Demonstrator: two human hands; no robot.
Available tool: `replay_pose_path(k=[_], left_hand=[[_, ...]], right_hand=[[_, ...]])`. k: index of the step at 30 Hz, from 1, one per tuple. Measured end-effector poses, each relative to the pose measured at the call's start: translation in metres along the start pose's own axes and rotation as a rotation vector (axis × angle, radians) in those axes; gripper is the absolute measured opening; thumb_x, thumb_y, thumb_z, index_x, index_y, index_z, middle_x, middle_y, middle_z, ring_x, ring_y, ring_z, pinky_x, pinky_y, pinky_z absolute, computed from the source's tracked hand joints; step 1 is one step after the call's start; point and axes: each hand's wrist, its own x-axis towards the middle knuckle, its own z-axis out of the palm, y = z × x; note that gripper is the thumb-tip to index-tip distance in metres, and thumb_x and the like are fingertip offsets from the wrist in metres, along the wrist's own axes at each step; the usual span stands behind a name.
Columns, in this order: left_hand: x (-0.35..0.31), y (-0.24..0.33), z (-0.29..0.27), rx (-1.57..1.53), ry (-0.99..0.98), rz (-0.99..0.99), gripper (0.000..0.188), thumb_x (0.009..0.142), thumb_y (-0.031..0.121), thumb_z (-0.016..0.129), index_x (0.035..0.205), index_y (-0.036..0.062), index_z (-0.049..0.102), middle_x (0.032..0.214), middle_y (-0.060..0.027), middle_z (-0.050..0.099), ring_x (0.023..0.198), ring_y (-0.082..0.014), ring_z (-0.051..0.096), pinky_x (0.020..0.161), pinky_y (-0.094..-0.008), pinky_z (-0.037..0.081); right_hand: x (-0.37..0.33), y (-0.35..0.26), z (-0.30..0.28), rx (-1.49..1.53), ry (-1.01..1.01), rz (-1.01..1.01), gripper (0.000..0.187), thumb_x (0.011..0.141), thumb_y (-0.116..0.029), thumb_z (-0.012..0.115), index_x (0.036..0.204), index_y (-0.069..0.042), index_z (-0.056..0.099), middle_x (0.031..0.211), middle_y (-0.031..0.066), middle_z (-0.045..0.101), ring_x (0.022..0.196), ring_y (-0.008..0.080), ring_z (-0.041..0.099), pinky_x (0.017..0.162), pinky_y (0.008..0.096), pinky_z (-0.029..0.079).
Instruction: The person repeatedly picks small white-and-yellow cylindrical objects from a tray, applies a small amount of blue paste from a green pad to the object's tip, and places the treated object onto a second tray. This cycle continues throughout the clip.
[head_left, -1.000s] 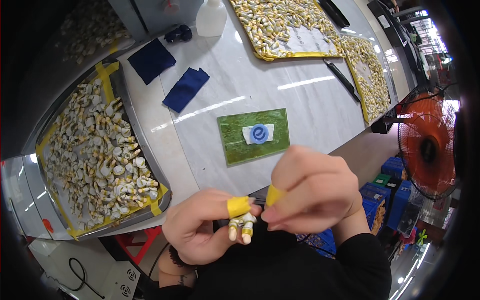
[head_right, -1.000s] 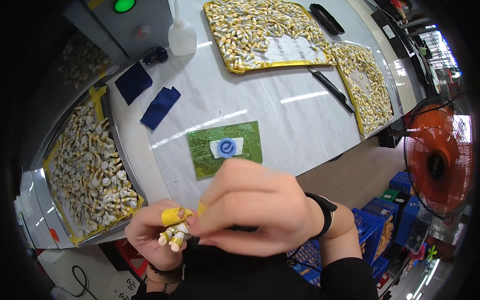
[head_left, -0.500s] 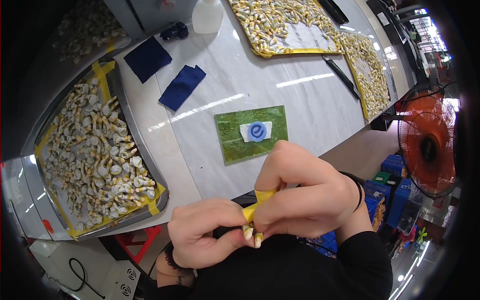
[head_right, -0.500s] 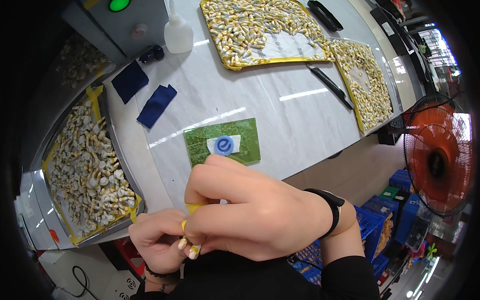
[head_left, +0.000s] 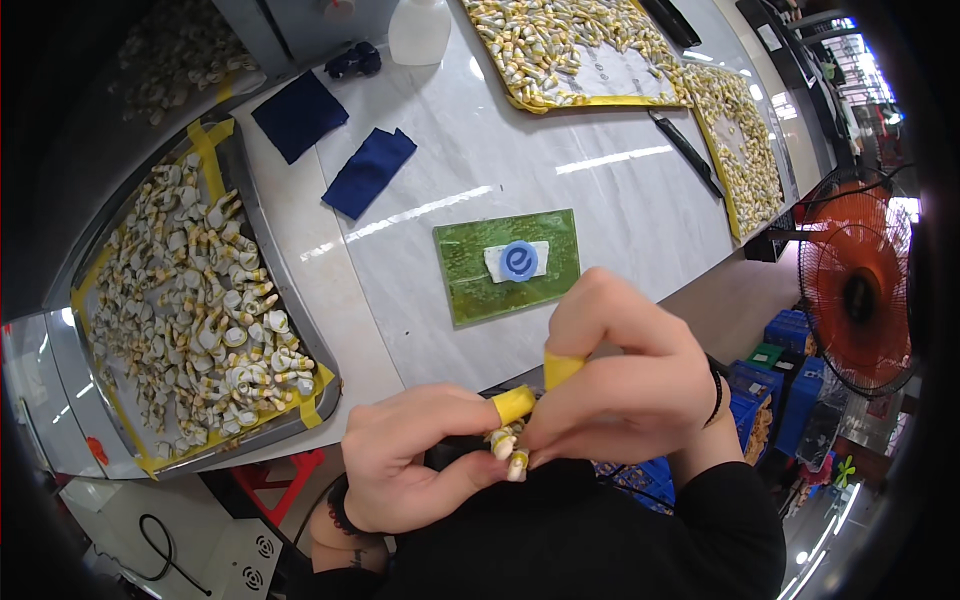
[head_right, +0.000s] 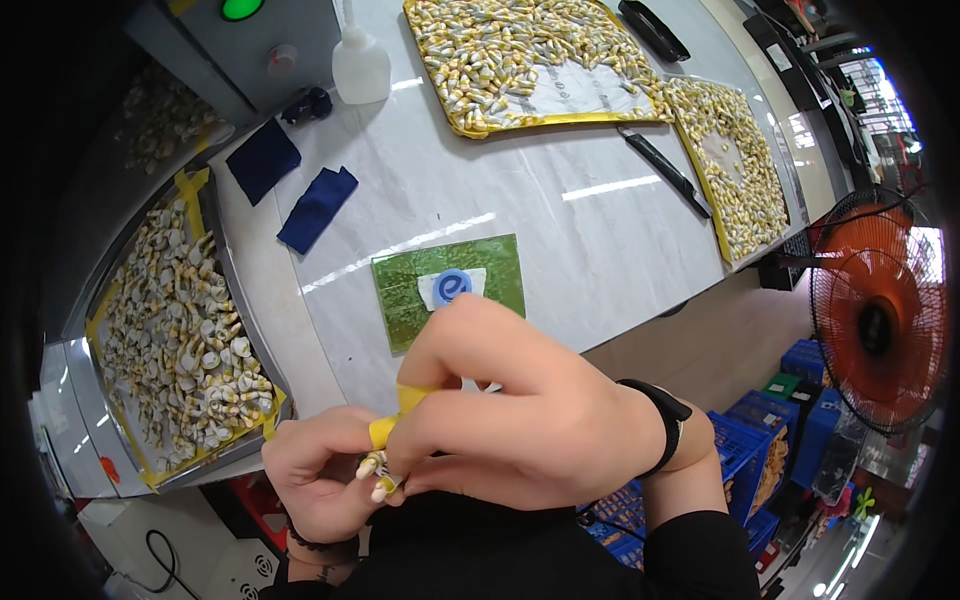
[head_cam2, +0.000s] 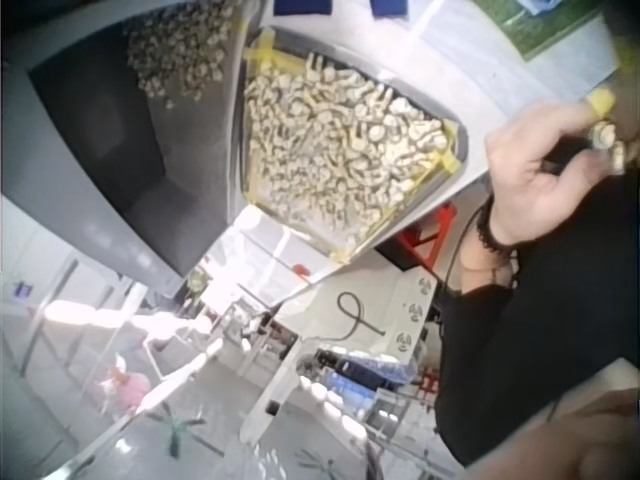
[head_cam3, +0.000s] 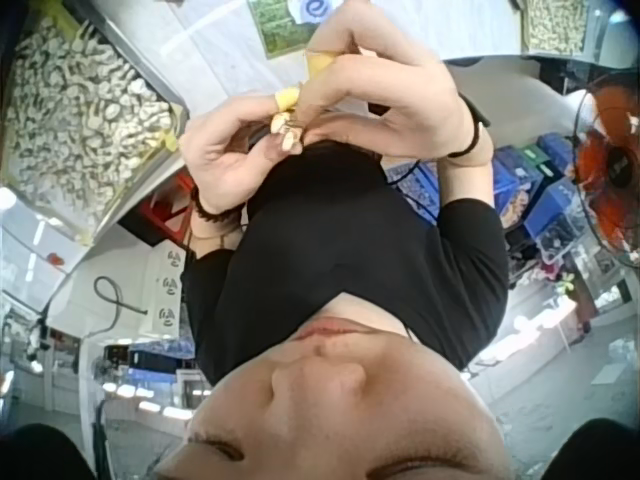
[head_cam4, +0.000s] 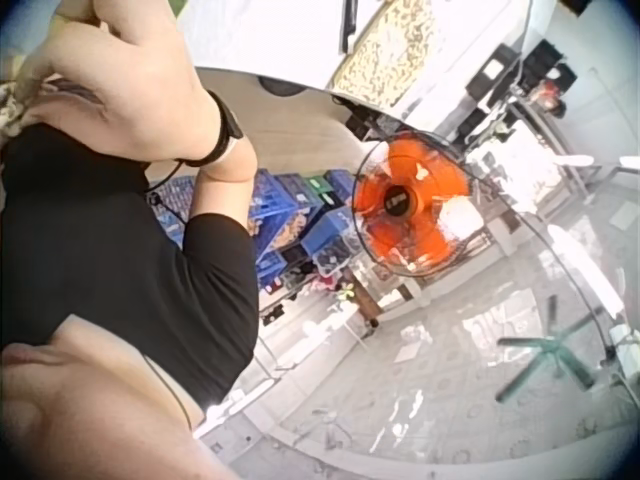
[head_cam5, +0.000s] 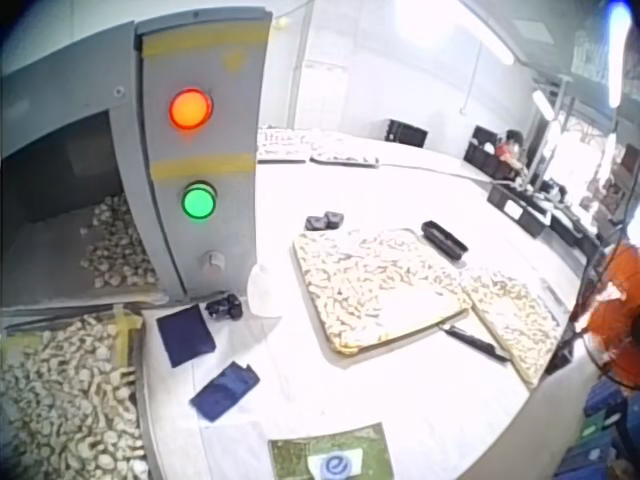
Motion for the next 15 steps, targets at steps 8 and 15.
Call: replay_pose_path(k=[8,15], left_hand=[[0.0025,0.0026,0.0010,-0.059,-0.016,0.038,0.017,0.071,0.004,0.076,0.081,-0.0041,0.065,0.074,-0.0125,0.065,0.065,-0.0198,0.064,0.060,-0.0259,0.050],[-0.0008,0.0005,0.0036,-0.020,0.026,0.081,0.015,0.075,0.008,0.071,0.078,-0.0058,0.065,0.067,-0.0133,0.065,0.052,-0.0137,0.062,0.050,-0.0224,0.049]], right_hand=[[-0.0013,-0.0008,-0.0024,-0.019,0.074,-0.074,0.014,0.057,-0.014,0.079,0.069,-0.013,0.072,0.072,-0.0009,0.050,0.064,0.0148,0.048,0.053,0.0260,0.036],[-0.0022,-0.0011,-0.0036,0.040,0.017,-0.148,0.015,0.066,-0.004,0.073,0.080,-0.005,0.067,0.078,0.0052,0.054,0.065,0.0198,0.049,0.055,0.0289,0.039]])
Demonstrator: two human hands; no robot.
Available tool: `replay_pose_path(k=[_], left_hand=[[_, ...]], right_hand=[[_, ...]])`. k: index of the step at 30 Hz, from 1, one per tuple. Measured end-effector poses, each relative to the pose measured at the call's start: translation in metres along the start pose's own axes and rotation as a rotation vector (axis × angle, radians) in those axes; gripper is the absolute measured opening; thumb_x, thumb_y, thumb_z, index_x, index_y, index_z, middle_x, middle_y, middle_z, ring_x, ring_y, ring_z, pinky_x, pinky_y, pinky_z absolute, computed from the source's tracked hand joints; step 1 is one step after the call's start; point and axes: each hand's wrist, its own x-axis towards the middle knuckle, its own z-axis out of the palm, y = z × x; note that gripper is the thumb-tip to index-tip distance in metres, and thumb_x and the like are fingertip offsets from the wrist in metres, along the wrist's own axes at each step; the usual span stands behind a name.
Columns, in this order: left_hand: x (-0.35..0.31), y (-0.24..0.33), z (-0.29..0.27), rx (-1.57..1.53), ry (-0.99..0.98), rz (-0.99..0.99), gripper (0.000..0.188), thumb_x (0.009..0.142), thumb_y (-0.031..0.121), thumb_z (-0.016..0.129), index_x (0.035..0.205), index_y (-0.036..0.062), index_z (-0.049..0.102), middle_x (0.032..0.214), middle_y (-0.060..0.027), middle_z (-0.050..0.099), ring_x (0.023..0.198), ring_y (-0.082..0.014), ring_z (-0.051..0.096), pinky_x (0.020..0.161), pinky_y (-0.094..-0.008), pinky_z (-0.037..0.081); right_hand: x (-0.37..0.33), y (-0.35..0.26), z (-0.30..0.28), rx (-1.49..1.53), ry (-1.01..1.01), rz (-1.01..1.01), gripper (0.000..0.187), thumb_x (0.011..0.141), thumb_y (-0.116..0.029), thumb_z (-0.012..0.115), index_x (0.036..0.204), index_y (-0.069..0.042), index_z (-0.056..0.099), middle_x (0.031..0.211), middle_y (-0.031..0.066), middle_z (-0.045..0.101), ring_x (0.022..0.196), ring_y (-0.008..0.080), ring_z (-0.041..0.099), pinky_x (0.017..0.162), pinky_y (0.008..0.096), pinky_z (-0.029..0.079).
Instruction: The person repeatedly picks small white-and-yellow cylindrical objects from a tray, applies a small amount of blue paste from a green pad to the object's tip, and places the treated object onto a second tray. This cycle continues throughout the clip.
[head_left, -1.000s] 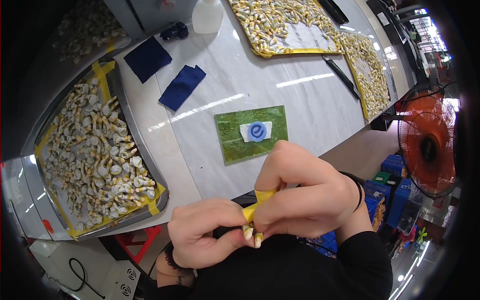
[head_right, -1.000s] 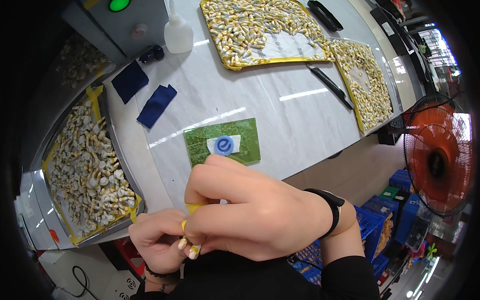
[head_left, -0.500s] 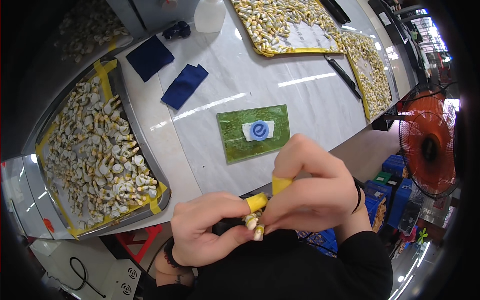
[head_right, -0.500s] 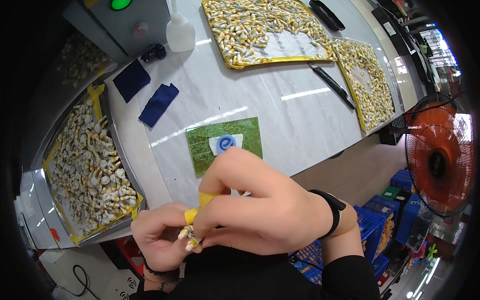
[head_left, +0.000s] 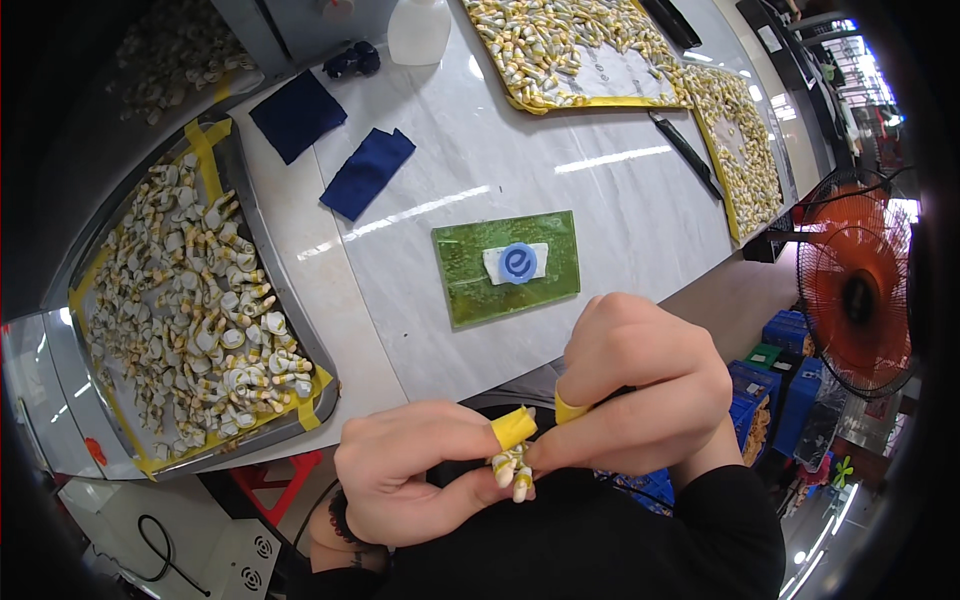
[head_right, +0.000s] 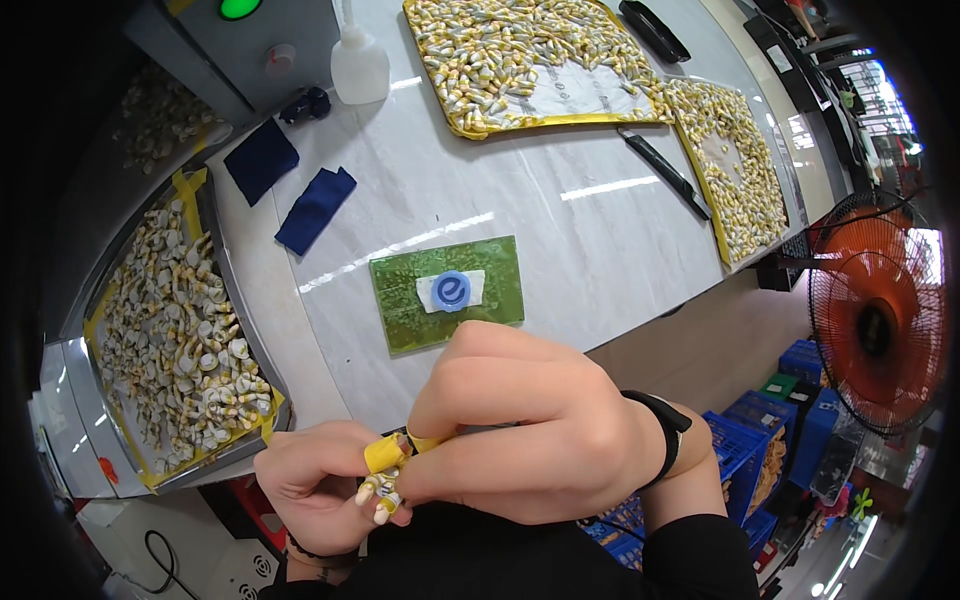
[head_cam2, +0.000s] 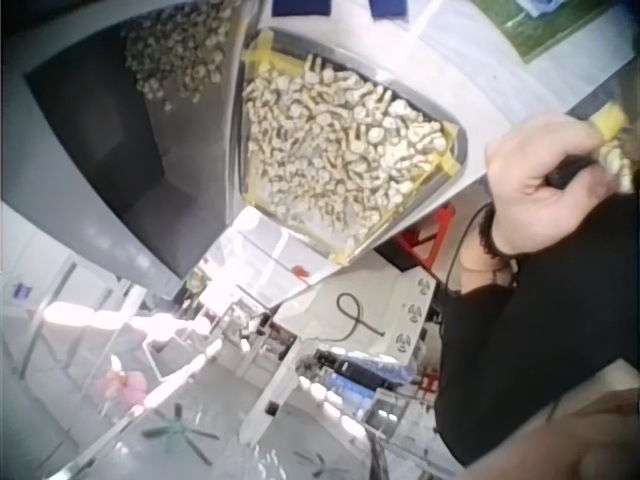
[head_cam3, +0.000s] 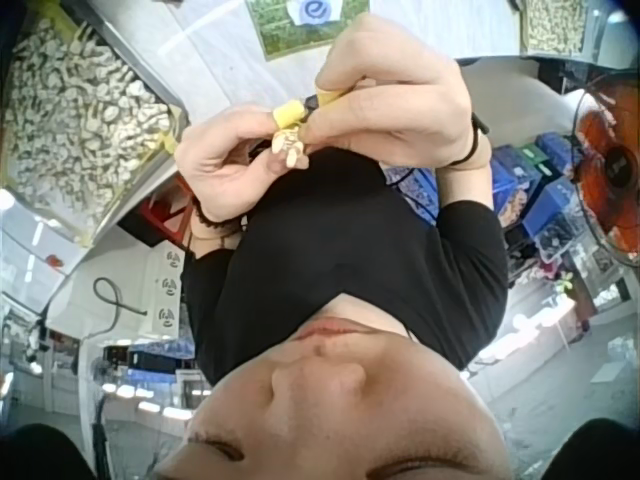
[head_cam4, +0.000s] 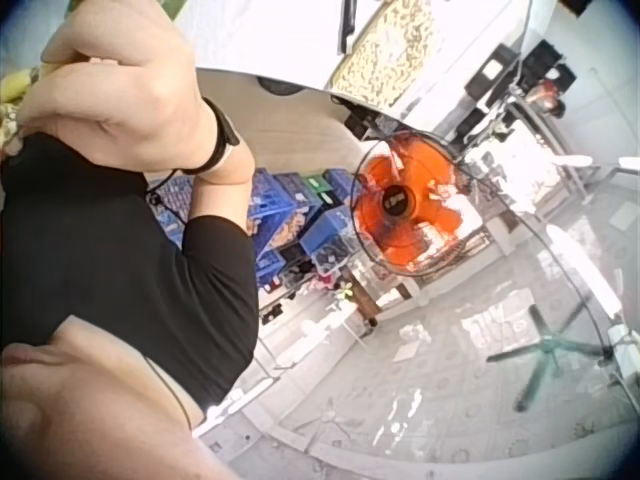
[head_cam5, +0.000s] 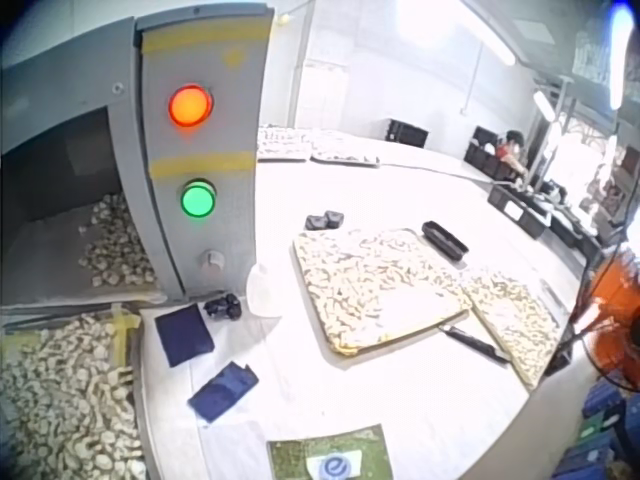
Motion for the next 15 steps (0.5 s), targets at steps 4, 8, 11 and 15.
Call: replay_pose_path(k=[4,8,11,15], left_hand=[[0.001,0.000,0.000,0.033,-0.017,0.047,0.015,0.074,0.007,0.070,0.078,-0.0063,0.064,0.066,-0.0134,0.065,0.052,-0.0132,0.062,0.049,-0.0221,0.049],[-0.001,0.011,-0.001,-0.031,-0.013,-0.108,0.016,0.068,0.000,0.077,0.077,-0.0040,0.065,0.070,-0.0126,0.065,0.061,-0.0185,0.064,0.056,-0.0245,0.049],[-0.001,0.012,-0.001,-0.084,-0.027,-0.156,0.016,0.067,0.001,0.077,0.077,-0.0037,0.065,0.070,-0.0124,0.066,0.062,-0.0180,0.064,0.057,-0.0241,0.049],[-0.003,0.008,-0.002,-0.247,-0.044,-0.224,0.018,0.066,0.000,0.078,0.078,-0.0039,0.065,0.072,-0.0120,0.066,0.064,-0.0169,0.064,0.059,-0.0238,0.048]], right_hand=[[0.002,0.001,0.003,-0.026,0.027,0.008,0.013,0.061,-0.008,0.075,0.074,-0.008,0.070,0.073,0.0013,0.055,0.062,0.0163,0.051,0.054,0.0273,0.040],[0.004,-0.001,0.004,0.040,0.015,0.096,0.010,0.061,-0.010,0.077,0.070,-0.010,0.072,0.069,0.0001,0.055,0.062,0.0150,0.052,0.054,0.0263,0.039],[0.003,-0.001,0.004,0.072,0.000,0.127,0.011,0.062,-0.012,0.078,0.070,-0.010,0.071,0.070,0.0009,0.055,0.063,0.0156,0.052,0.054,0.0266,0.039],[0.003,-0.001,0.002,0.135,-0.039,0.153,0.013,0.063,-0.014,0.080,0.070,-0.009,0.070,0.072,0.0014,0.056,0.063,0.0162,0.052,0.054,0.0273,0.039]])
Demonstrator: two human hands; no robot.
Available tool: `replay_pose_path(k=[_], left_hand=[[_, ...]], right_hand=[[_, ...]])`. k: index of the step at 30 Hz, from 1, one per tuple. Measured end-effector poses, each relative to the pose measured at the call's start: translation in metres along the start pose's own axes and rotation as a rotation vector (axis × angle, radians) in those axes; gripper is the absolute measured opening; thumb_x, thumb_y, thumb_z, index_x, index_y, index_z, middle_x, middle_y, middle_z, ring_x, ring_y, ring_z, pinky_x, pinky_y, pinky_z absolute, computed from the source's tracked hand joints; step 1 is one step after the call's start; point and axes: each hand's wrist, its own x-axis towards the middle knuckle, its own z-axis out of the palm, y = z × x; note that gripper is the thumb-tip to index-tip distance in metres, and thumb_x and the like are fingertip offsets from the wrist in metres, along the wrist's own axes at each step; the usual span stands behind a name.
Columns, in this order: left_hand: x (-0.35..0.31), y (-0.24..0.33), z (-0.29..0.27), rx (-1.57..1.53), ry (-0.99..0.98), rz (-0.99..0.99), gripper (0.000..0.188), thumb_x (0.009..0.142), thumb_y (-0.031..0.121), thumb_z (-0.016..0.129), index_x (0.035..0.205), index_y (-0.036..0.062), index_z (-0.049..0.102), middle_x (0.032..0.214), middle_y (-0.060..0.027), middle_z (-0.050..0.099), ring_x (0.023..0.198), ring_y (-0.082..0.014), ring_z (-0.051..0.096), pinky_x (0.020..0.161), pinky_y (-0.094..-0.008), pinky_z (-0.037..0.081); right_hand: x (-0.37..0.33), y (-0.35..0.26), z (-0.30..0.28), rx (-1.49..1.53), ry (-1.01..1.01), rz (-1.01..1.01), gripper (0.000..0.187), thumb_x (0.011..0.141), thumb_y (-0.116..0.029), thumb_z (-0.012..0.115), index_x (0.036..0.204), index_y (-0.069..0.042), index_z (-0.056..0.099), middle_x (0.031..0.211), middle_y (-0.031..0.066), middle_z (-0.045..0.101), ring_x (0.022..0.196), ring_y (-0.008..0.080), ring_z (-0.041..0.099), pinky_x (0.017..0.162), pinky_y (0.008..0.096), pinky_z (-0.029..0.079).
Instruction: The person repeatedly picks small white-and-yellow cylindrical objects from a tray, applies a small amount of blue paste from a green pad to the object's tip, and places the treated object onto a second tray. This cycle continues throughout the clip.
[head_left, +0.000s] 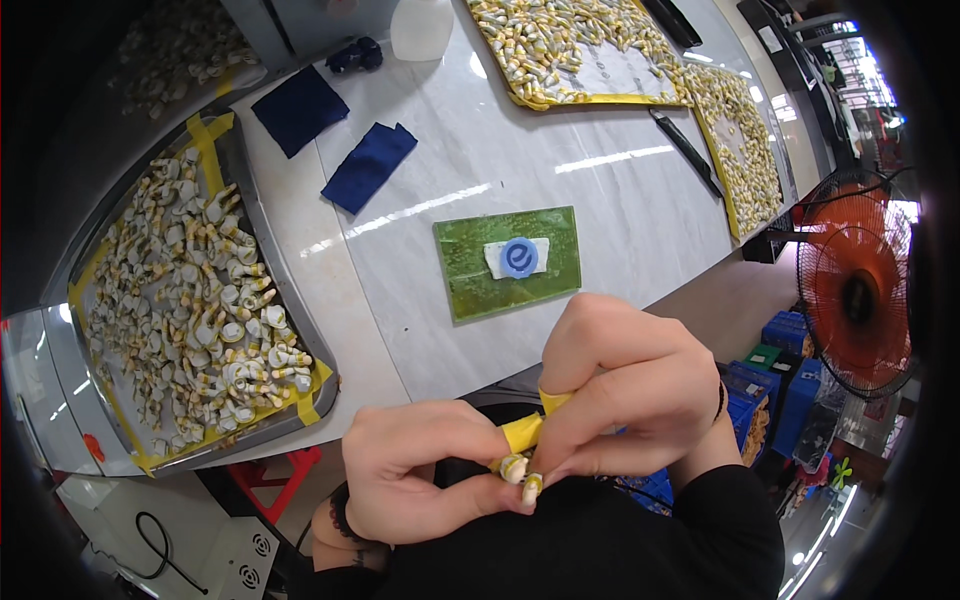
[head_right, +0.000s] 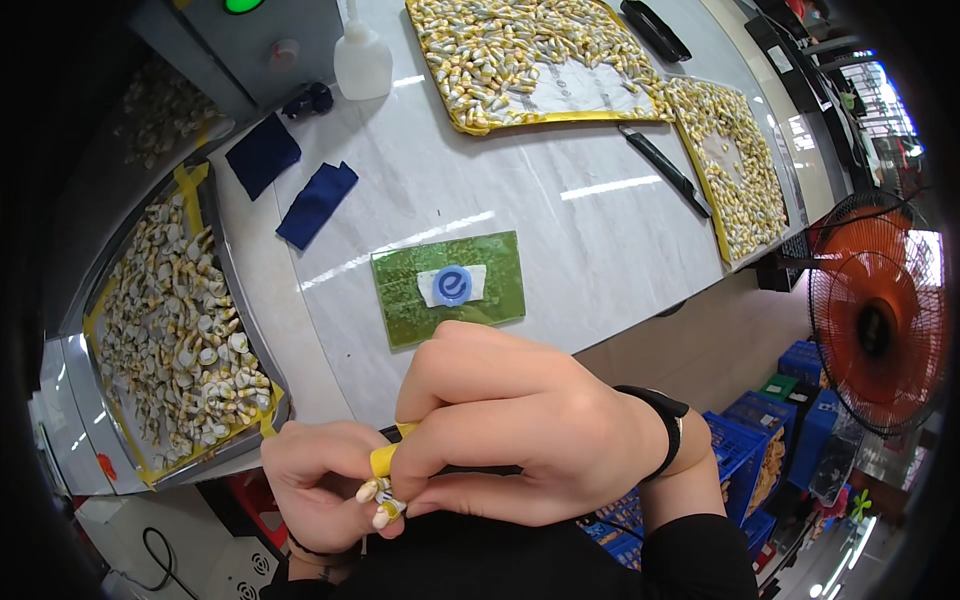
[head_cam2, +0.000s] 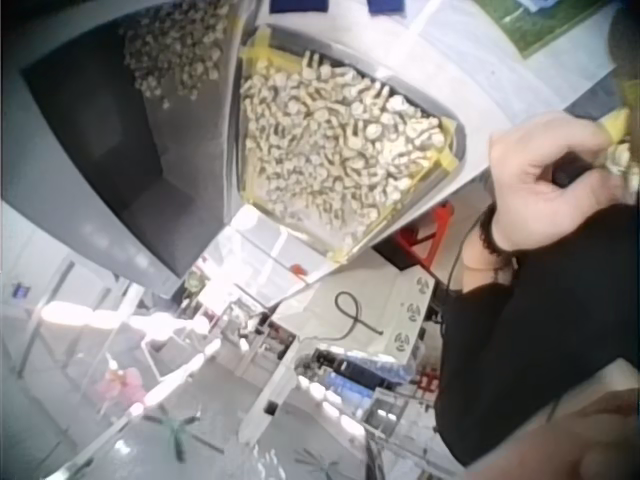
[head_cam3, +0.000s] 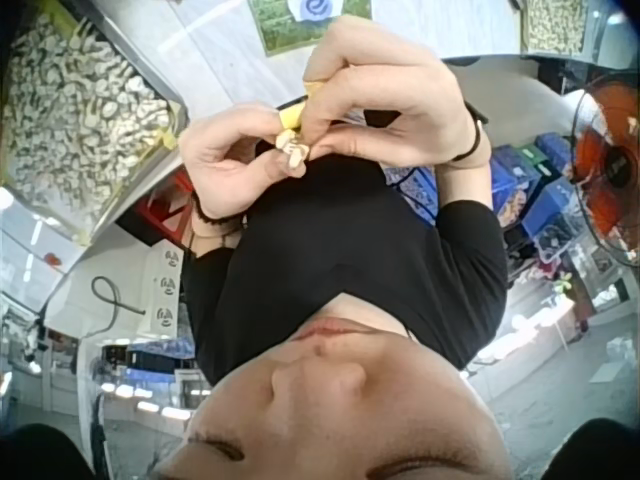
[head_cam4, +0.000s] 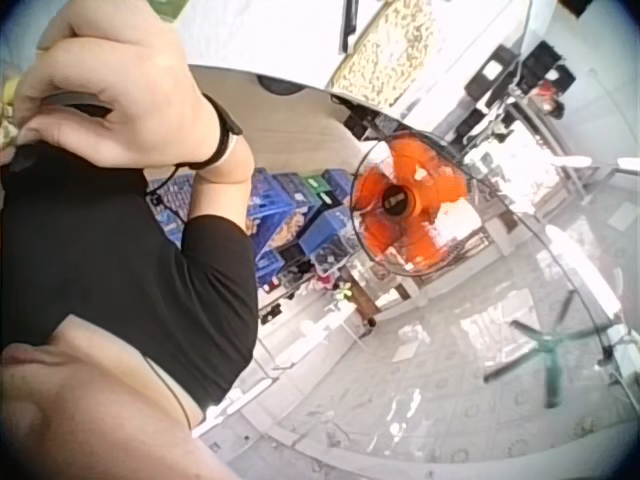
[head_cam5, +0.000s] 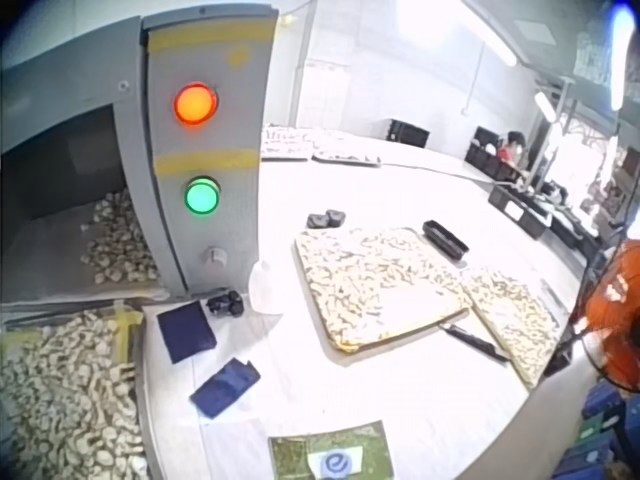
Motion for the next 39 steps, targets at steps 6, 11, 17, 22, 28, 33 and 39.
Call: replay_pose_path(k=[6,11,17,22,28,33,39], left_hand=[[0.002,-0.004,0.000,-0.163,-0.009,-0.063,0.017,0.067,-0.003,0.078,0.078,-0.0051,0.066,0.074,-0.0121,0.066,0.066,-0.0154,0.063,0.062,-0.0239,0.048],[0.002,-0.004,0.000,-0.187,0.008,-0.110,0.016,0.068,-0.004,0.077,0.079,-0.0059,0.066,0.074,-0.0127,0.067,0.067,-0.0148,0.063,0.063,-0.0235,0.048],[0.003,-0.003,0.002,-0.150,0.002,-0.101,0.016,0.068,-0.003,0.077,0.081,-0.0062,0.067,0.076,-0.0131,0.068,0.068,-0.0144,0.064,0.062,-0.0222,0.048],[0.003,-0.007,0.003,-0.121,-0.010,-0.087,0.016,0.069,-0.002,0.077,0.081,-0.0056,0.067,0.075,-0.0122,0.067,0.067,-0.0128,0.064,0.062,-0.0212,0.048],[0.001,-0.007,0.001,-0.075,0.006,-0.090,0.018,0.070,0.000,0.077,0.083,-0.0060,0.066,0.074,-0.0115,0.067,0.066,-0.0118,0.063,0.062,-0.0209,0.047],[0.001,-0.012,-0.002,-0.029,-0.005,-0.026,0.022,0.070,0.001,0.077,0.088,-0.0063,0.066,0.077,-0.0125,0.068,0.070,-0.0131,0.065,0.063,-0.0222,0.049],[0.003,-0.006,0.008,-0.007,0.064,-0.020,0.024,0.071,0.002,0.077,0.090,-0.0052,0.065,0.079,-0.0123,0.068,0.073,-0.0139,0.067,0.066,-0.0220,0.051]], right_hand=[[-0.002,-0.002,0.001,-0.005,0.019,0.029,0.015,0.062,-0.013,0.080,0.071,-0.008,0.069,0.072,0.0022,0.056,0.063,0.0170,0.051,0.055,0.0277,0.039],[-0.001,-0.001,0.002,-0.002,0.030,0.052,0.016,0.060,-0.013,0.079,0.068,-0.007,0.067,0.072,0.0028,0.056,0.063,0.0181,0.051,0.055,0.0287,0.038],[0.000,-0.003,0.000,-0.050,-0.050,0.058,0.017,0.060,-0.011,0.078,0.072,-0.008,0.065,0.074,0.0031,0.053,0.066,0.0197,0.048,0.057,0.0304,0.036],[-0.001,-0.003,-0.001,-0.083,-0.072,0.036,0.021,0.059,-0.011,0.077,0.074,-0.009,0.064,0.076,0.0037,0.052,0.067,0.0202,0.047,0.057,0.0304,0.036],[-0.003,0.001,-0.001,-0.059,-0.066,0.052,0.020,0.061,-0.014,0.079,0.073,-0.009,0.064,0.075,0.0028,0.051,0.068,0.0196,0.048,0.058,0.0295,0.036],[-0.006,0.005,-0.004,0.053,-0.039,0.078,0.021,0.064,-0.020,0.081,0.073,-0.009,0.066,0.074,0.0015,0.052,0.068,0.0192,0.049,0.059,0.0290,0.037],[-0.006,0.008,-0.009,0.116,-0.139,0.073,0.014,0.075,-0.014,0.073,0.085,-0.009,0.064,0.080,0.0017,0.054,0.076,0.0197,0.049,0.068,0.0304,0.037]])
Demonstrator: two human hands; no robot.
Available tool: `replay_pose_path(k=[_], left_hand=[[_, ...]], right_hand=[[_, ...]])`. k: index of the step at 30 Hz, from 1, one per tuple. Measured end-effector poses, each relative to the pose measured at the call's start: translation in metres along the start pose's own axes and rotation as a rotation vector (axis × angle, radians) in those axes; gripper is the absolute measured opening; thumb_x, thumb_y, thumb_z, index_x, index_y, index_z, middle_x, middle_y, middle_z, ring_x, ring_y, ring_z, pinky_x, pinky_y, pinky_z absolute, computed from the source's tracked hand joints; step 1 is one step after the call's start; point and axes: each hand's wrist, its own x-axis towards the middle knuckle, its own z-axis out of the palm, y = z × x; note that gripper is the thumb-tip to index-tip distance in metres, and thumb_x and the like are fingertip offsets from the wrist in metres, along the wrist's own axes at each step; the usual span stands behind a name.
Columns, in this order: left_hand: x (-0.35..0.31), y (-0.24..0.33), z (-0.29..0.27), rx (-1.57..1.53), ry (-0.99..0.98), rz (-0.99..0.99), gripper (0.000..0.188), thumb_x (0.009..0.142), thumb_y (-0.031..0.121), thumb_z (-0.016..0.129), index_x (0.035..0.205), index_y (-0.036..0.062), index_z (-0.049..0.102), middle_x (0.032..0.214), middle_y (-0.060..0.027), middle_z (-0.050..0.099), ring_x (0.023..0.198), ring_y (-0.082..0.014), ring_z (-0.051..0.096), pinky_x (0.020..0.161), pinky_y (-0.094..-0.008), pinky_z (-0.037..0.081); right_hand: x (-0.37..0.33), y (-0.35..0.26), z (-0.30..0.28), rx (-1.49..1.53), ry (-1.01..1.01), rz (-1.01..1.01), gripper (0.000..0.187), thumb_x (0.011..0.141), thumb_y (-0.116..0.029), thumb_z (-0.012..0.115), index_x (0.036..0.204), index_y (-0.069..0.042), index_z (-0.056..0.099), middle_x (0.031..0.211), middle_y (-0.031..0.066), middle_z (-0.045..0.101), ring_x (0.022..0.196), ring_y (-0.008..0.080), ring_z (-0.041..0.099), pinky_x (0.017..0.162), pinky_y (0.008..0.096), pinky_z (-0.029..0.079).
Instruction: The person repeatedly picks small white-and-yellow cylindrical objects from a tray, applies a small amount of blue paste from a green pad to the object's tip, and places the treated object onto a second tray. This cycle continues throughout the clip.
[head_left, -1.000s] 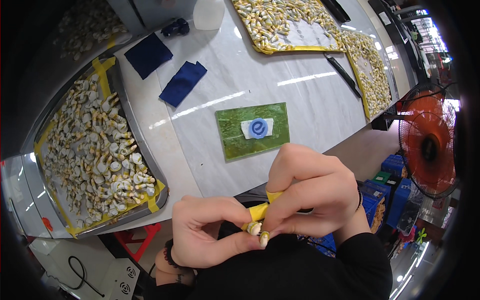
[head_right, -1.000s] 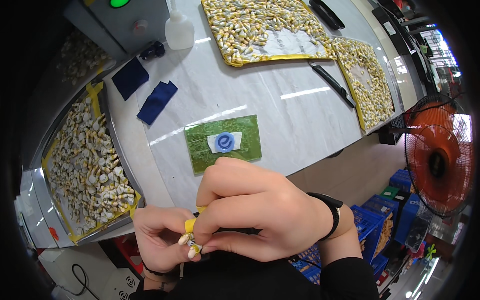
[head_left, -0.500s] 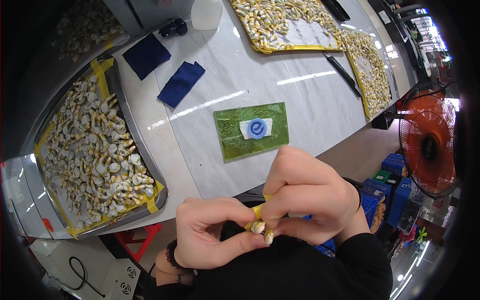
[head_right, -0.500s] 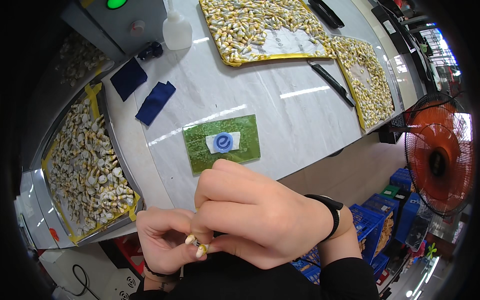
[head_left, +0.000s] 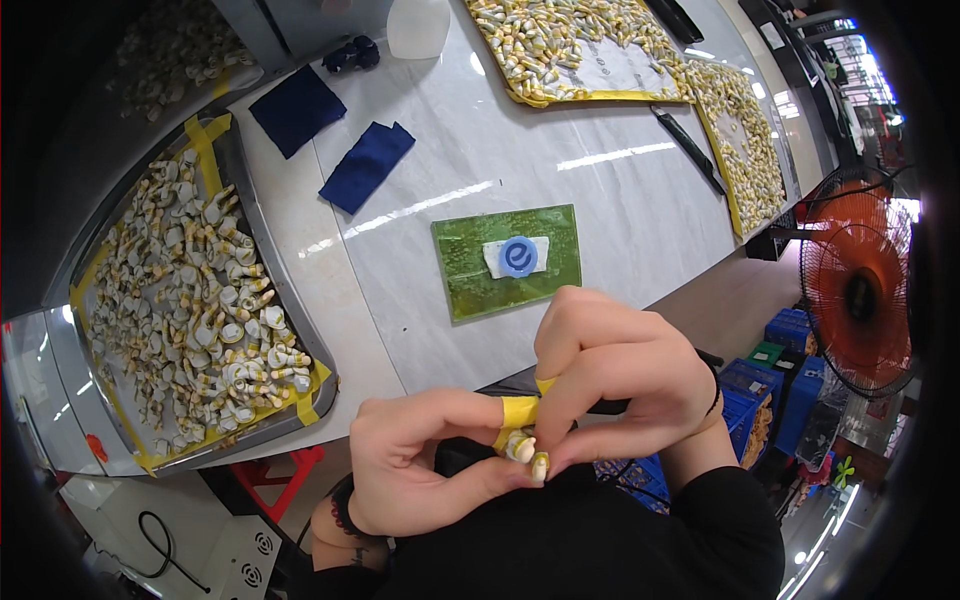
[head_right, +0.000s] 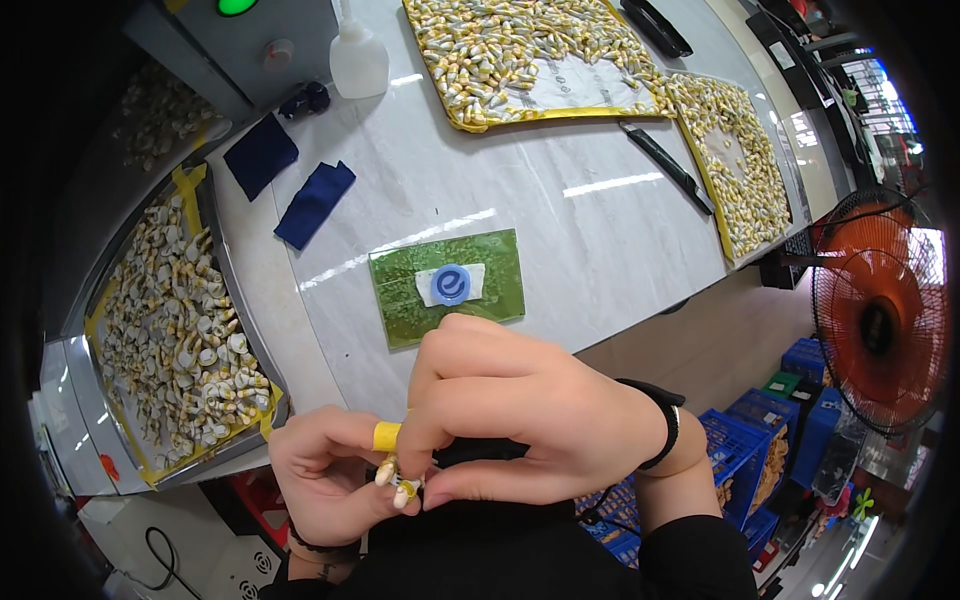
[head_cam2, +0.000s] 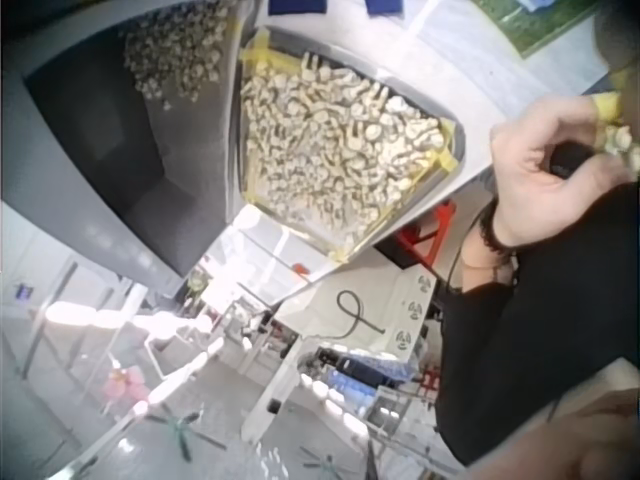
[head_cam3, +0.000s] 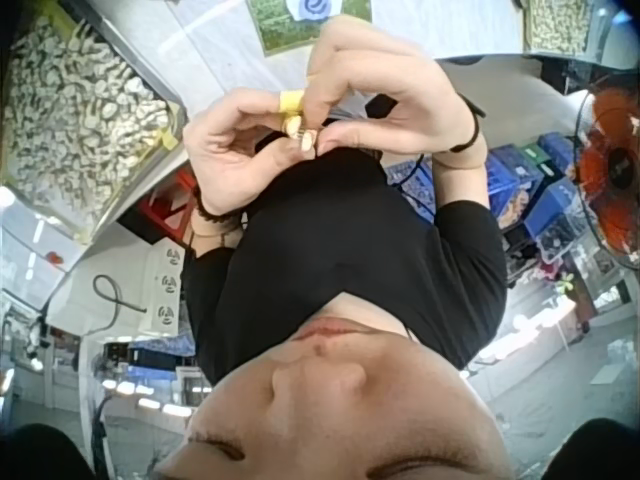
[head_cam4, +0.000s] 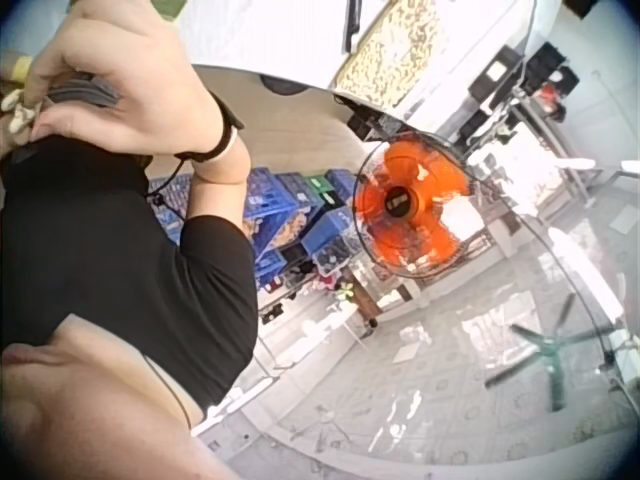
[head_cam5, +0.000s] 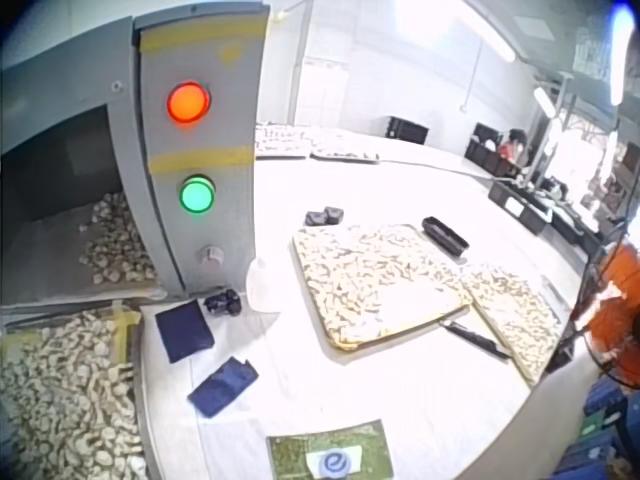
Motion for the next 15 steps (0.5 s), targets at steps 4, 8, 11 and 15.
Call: replay_pose_path(k=[4,8,11,15], left_hand=[[0.002,-0.001,-0.005,0.122,-0.043,0.058,0.022,0.071,0.002,0.077,0.088,-0.0041,0.064,0.078,-0.0103,0.068,0.072,-0.0132,0.067,0.066,-0.0213,0.051],[0.002,0.007,-0.010,0.307,-0.073,0.088,0.025,0.068,0.005,0.079,0.087,-0.0014,0.065,0.075,-0.0096,0.067,0.068,-0.0151,0.066,0.062,-0.0225,0.051],[-0.001,0.024,-0.021,0.636,-0.053,0.159,0.027,0.061,0.007,0.081,0.084,0.0027,0.067,0.073,-0.0091,0.066,0.063,-0.0202,0.064,0.057,-0.0261,0.049],[-0.026,0.076,-0.057,1.444,0.404,0.303,0.029,0.055,0.009,0.077,0.081,0.0017,0.065,0.077,-0.0112,0.063,0.076,-0.0299,0.059,0.071,-0.0383,0.046]], right_hand=[[0.001,0.003,-0.001,0.033,-0.032,0.007,0.014,0.074,-0.013,0.073,0.085,-0.009,0.064,0.080,0.0017,0.055,0.075,0.0194,0.049,0.068,0.0305,0.037],[0.005,0.007,-0.003,0.064,-0.071,-0.019,0.015,0.074,-0.013,0.074,0.085,-0.008,0.065,0.080,0.0024,0.055,0.075,0.0198,0.050,0.068,0.0300,0.038],[-0.005,0.008,-0.005,-0.026,0.044,-0.030,0.019,0.072,-0.013,0.076,0.086,-0.007,0.065,0.079,0.0033,0.056,0.075,0.0198,0.051,0.066,0.0294,0.040],[-0.026,0.014,-0.012,-0.106,0.280,0.011,0.022,0.064,-0.014,0.081,0.077,-0.006,0.066,0.074,0.0034,0.055,0.066,0.0172,0.050,0.058,0.0273,0.037]])
